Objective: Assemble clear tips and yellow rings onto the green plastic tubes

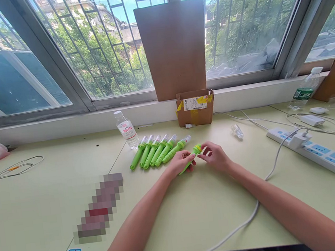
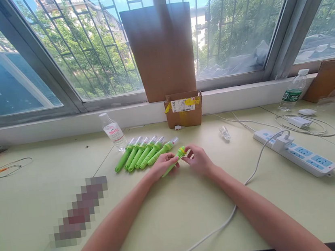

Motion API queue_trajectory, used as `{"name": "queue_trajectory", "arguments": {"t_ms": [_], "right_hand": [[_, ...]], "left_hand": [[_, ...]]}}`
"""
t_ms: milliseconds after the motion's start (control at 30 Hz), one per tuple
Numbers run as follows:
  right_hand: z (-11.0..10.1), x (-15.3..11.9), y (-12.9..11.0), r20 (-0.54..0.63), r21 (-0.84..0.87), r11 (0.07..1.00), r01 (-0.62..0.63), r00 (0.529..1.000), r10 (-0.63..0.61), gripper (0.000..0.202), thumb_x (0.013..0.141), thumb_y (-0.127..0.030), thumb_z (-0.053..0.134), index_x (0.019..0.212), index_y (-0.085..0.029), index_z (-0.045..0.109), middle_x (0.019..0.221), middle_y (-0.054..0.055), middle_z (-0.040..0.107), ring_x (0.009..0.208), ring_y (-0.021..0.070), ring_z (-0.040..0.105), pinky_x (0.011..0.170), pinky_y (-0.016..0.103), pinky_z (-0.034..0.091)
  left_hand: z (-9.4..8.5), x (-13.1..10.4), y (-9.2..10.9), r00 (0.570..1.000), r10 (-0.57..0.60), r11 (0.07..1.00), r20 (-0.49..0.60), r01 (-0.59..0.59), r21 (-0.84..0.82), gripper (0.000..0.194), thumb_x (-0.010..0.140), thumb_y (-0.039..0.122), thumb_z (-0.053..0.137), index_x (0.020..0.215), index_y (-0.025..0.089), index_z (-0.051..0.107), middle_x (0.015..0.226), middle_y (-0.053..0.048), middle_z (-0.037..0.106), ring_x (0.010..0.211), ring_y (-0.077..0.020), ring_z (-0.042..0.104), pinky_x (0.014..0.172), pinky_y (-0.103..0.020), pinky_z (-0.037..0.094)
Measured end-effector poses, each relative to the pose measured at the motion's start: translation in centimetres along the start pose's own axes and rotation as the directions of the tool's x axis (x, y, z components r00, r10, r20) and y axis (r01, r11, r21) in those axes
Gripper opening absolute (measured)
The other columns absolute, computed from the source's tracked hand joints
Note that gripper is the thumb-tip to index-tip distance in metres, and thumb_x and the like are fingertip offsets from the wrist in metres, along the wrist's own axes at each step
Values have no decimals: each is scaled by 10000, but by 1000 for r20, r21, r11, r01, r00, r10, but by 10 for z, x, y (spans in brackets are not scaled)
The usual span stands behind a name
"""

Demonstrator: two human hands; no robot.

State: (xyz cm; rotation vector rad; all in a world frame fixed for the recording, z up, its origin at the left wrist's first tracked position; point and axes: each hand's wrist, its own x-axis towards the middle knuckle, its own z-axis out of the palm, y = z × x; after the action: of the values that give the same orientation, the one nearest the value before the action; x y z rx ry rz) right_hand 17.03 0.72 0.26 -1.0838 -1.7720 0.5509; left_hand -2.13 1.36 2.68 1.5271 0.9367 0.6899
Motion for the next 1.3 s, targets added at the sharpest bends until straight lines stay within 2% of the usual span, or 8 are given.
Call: {"name": "queue_trajectory", "arguments": {"t_ms": [167,267,400,533,833,1033,1167,1300], "right_hand": [[3,-2,-2,-30,-4,999,45,999,-45,163,799,-361,591,810,-205,544,792,19,583,600,133,587,524,281,512],[4,-3,-3,-47,-19,998,60,997,-61,129,798,-325,592,798,-204,547,801,20,583,604,131,583,549,289,519],[2,-3,-1,-43,-27,998,53,998,-54,138,795,-336,597,805,-203,561,802,22,592,599,133,584,537,288,519],[2,-2,0,-37,-21,999,38,999,-39,174,796,-375,593,822,-204,571,826,32,603,607,139,596,517,282,514],[3,-2,1,-31,-5,1000,26,999,-26,174,792,-379,589,836,-212,562,824,26,599,613,137,594,513,274,508],[4,-2,0,-51,-6,998,62,997,-63,164,805,-370,580,815,-207,560,839,33,597,625,139,599,529,281,513],[4,-3,-2,-49,-14,998,68,996,-68,152,810,-360,573,817,-208,564,829,33,597,610,138,594,525,287,517],[3,-3,-3,-32,-11,999,52,998,-52,169,809,-375,577,842,-209,577,851,37,603,630,142,603,532,286,517]], "left_hand": [[-2,-4,7,999,-38,996,-19,40,79,396,710,515,648,855,170,521,625,24,615,337,-63,459,320,-183,278],[-1,-4,5,996,-54,994,-65,59,90,412,652,437,724,873,184,486,644,21,643,355,-71,478,337,-185,323],[3,0,-4,992,-5,999,-129,12,49,357,657,407,724,799,172,496,697,-15,662,431,-94,545,367,-194,374],[3,2,-9,992,31,1000,-125,-30,9,348,688,456,689,773,150,547,739,-44,668,490,-103,581,386,-187,375],[3,-2,0,1000,-5,1000,-23,6,30,437,770,577,551,825,144,576,771,-61,679,468,-93,579,419,-191,384],[2,-3,2,996,-4,995,-84,13,99,422,684,524,671,855,172,514,647,17,619,373,-62,467,350,-180,318],[5,-3,1,992,-23,996,-121,33,88,384,664,429,713,837,181,476,673,0,650,409,-82,509,367,-188,357],[8,-2,-1,991,-1,999,-136,7,46,356,682,455,689,777,158,518,728,-48,661,504,-109,577,401,-190,391]]}}
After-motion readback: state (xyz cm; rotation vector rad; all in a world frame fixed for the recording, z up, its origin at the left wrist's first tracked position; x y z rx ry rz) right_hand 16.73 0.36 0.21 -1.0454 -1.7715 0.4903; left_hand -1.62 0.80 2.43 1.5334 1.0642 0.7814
